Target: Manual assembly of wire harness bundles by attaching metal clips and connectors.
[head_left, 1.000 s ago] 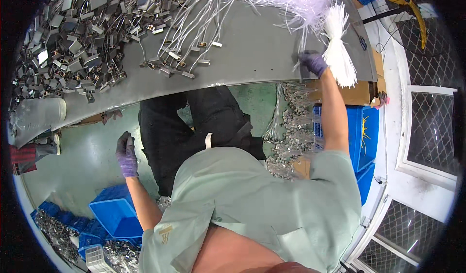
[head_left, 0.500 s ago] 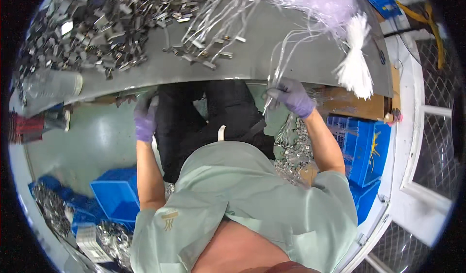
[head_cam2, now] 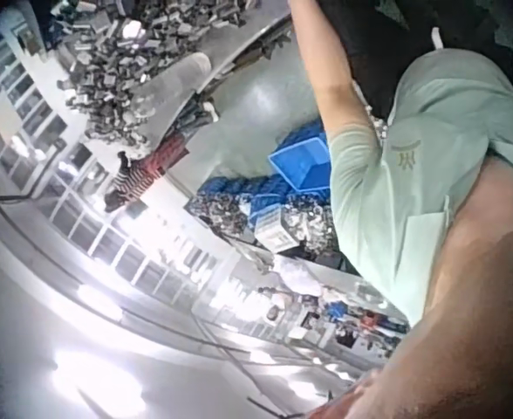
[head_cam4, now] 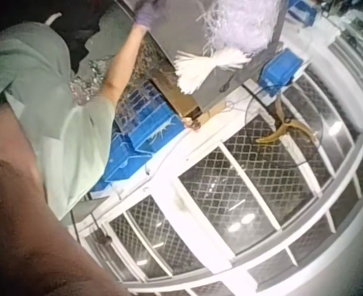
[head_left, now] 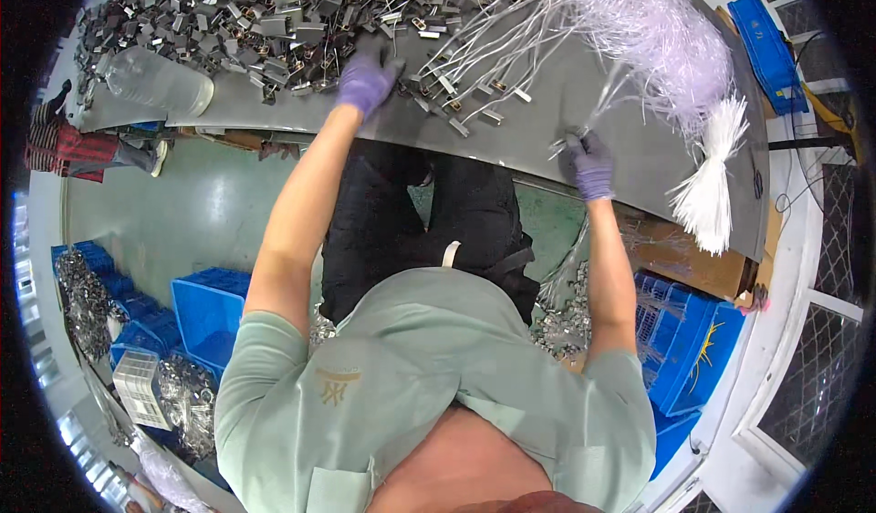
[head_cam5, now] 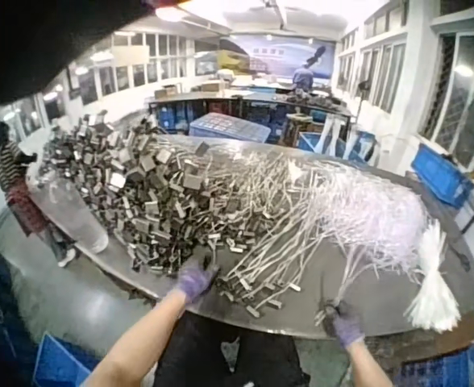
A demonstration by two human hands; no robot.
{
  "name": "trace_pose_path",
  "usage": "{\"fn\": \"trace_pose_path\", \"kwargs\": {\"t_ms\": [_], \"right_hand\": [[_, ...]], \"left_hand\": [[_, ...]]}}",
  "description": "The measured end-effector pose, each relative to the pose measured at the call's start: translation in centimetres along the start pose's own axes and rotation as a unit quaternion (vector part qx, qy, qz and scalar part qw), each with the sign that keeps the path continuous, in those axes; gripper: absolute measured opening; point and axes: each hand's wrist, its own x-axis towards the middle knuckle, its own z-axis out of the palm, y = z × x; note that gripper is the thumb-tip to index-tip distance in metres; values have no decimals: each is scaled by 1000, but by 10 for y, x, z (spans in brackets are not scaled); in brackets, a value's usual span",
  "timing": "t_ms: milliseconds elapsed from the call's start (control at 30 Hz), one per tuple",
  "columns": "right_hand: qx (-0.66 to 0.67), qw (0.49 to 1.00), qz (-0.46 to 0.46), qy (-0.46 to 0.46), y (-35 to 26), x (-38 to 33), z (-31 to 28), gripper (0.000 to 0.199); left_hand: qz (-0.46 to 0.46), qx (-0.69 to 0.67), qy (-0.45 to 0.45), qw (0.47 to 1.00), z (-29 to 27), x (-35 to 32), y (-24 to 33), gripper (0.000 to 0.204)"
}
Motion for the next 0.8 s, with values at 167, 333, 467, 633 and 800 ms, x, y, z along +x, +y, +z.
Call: {"fn": "trace_pose_path", "kwargs": {"t_ms": [167,333,467,633,800], "right_hand": [[359,929,49,78,-9,-4,3,27],[311,940,17,140,-37,2,11,28],[-53,994,53,77,-42,4,28,26],[206,975,26,84,-36,16,38,31],[200,974,-10,109,-52,26,43,32]], "left_hand": [[18,53,-57,997,15,36,-20,32],[-26,-215,-9,976,-10,-8,-30,26],[-143,-404,-32,903,-45,-74,-26,26],[-160,-387,-11,908,-87,-159,-36,31],[-187,-404,30,895,-104,-235,-44,41]]}}
